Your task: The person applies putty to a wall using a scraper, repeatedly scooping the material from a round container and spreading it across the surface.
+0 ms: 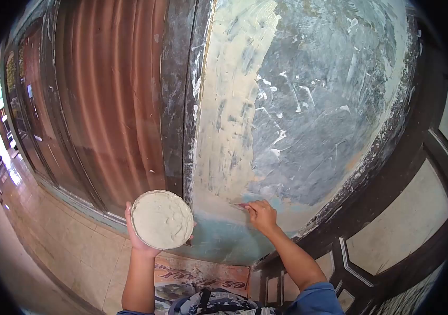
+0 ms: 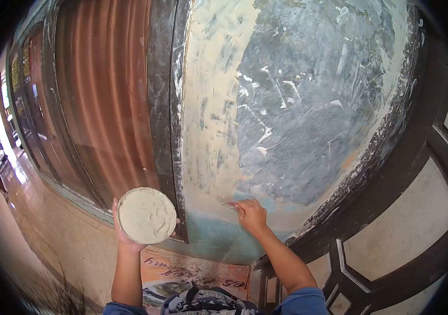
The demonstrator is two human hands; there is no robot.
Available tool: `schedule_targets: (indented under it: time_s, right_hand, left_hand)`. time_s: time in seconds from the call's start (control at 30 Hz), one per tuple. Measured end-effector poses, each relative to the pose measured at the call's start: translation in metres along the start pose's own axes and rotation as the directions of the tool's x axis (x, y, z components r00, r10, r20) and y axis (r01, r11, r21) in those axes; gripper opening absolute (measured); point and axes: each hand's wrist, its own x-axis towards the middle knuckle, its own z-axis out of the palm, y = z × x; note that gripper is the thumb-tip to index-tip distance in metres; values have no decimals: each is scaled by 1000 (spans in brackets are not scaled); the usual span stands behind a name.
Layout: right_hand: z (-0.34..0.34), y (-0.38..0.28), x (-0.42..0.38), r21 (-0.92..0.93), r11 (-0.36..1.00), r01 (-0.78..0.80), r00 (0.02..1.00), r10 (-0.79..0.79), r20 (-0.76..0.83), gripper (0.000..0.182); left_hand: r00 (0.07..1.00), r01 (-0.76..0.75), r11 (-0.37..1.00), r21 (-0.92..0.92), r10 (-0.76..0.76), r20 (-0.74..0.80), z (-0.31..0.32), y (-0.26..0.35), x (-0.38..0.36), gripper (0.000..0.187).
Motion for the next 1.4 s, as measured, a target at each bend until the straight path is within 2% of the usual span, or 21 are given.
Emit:
schedule_targets:
  time_s: [0.07, 0.13, 0.17, 0.23, 0.27, 0.33, 0.47, 0.53, 0.63, 0.67, 0.73, 0.87, 0.93, 1.07, 1.13, 1.23, 1.4]
  right_hand:
    - [6, 3, -3, -42, 999, 11, 999, -9, 38, 13]
    - [10, 7, 5, -28, 1000, 9, 998, -11, -65, 13]
    - [10, 10, 6, -25, 1000, 11, 998, -13, -64, 13]
    - [-5, 1, 7, 8, 999, -39, 994, 40, -98, 13]
    - [-5, 1, 4, 8, 999, -41, 995, 41, -95, 13]
    - [-3, 1, -5, 22, 1000, -3, 997, 4, -76, 14]
    - [12, 9, -9, -27, 1000, 14, 1000, -15, -12, 14]
    - [9, 9, 4, -28, 999, 18, 993, -21, -119, 13]
    - [-12, -5, 11, -24, 1000, 1, 989, -4, -150, 12]
    - [-11, -5, 8, -24, 1000, 1, 988, -5, -152, 12]
    - [-8, -3, -3, 1, 1000, 16, 998, -16, -53, 11]
    - [12, 7, -6, -25, 996, 87, 994, -89, -59, 11]
    - [5, 4, 7, -21, 996, 85, 985, -87, -150, 11]
    - [-15, -5, 12, -1, 997, 78, 987, -78, -137, 9]
    - [-14, -6, 2, -9, 995, 100, 994, -100, -35, 9]
    - [5, 2, -11, -24, 993, 117, 993, -117, 14, 10]
    - [-14, 9, 12, -29, 995, 91, 992, -93, -80, 11]
  left_hand:
    - [1000, -11, 1000, 13, 11, -7, -3, -1, -1, 110]
    - [999, -14, 997, -76, 18, 42, -3, 0, -1, 110]
    - [999, -18, 997, -75, 21, 40, 1, 1, -1, 110]
    - [997, -35, 948, -315, 10, -80, 11, 2, -5, 110]
    - [997, -34, 948, -317, 8, -83, 5, 2, -4, 110]
    - [996, -48, 999, 22, 50, -80, -8, 0, 1, 109]
    - [1000, 10, 1000, -30, -9, 25, -7, -3, 6, 109]
    - [1000, 18, 1000, 8, -18, -7, 1, -5, 6, 101]
    - [998, 14, 999, -45, -17, -55, 1, -6, 7, 100]
    - [998, 14, 999, -44, -17, -53, -1, -6, 8, 100]
    - [999, 30, 999, -18, -29, 31, -4, -6, 11, 110]
    - [999, 0, 1000, -4, 1, 39, 0, -4, 9, 110]
    - [1000, 4, 999, -47, -4, -15, 2, -2, 7, 110]
    - [999, -31, 999, -30, 30, -32, 0, 3, 4, 109]
    - [999, -34, 997, 67, 34, -8, -2, 7, 4, 108]
    - [999, -39, 998, 53, 38, 20, -2, 11, 4, 107]
    - [999, -43, 997, 64, 45, -31, -4, 12, 9, 106]
